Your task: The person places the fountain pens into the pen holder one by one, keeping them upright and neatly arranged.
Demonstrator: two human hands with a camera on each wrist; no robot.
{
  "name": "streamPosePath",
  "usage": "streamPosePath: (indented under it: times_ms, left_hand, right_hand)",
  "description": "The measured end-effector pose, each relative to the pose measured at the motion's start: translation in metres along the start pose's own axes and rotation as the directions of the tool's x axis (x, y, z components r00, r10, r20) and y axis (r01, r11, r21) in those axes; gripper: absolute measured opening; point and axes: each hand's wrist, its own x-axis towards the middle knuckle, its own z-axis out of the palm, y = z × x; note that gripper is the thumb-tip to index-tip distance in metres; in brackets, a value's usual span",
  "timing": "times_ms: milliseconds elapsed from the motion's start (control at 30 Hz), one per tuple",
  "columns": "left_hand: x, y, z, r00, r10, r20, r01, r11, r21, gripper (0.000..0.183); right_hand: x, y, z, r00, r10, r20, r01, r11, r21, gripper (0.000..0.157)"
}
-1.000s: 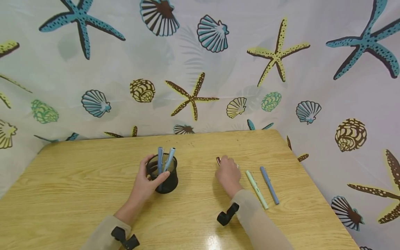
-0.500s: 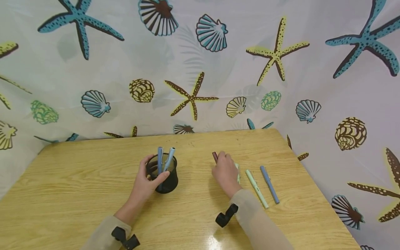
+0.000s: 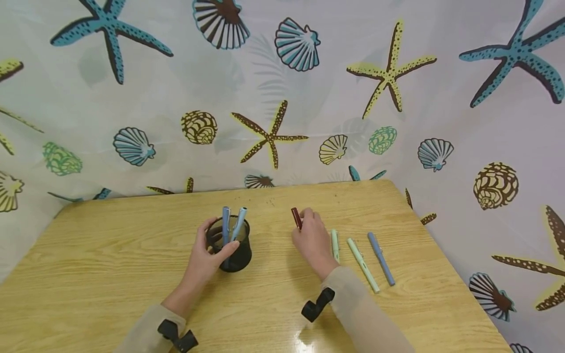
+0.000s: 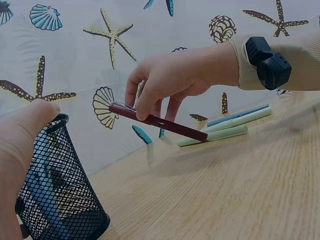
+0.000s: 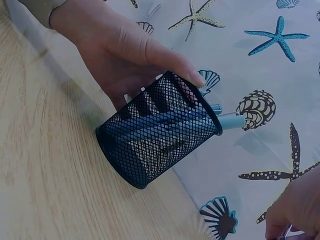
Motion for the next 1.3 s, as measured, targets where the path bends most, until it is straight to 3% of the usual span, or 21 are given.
streamPosePath:
  times_ms: [667,900,1200,1300]
  left_hand:
    - [-0.001,0.001,0.0,1.0,-0.004,-0.002,0.004,1.0,-0.005,0.079]
    - [-0.001,0.002,0.001,1.0,-0.005,-0.004,0.005,1.0,0.002,0.079]
    - [-0.001,0.001,0.001,1.0,-0.002,0.0,0.002,1.0,-0.009,0.079]
    - [-0.004,0.01,0.001,1.0,-0.011,0.006,0.011,1.0,-0.015,0.078]
  right_hand:
    - [0.001,-0.019,-0.002,0.996,-0.069,-0.052,0.076,0.983,0.165,0.024]
    - [0.001,-0.024,-0.003,0.982,-0.157,-0.103,0.176,0.962,0.211,0.025]
    - [0.002,-0.028,0.0,0.973,-0.188,-0.137,0.221,0.931,0.291,0.027]
    - [0.003,-0.029,0.0,0.963,-0.217,-0.16,0.257,0.918,0.301,0.027]
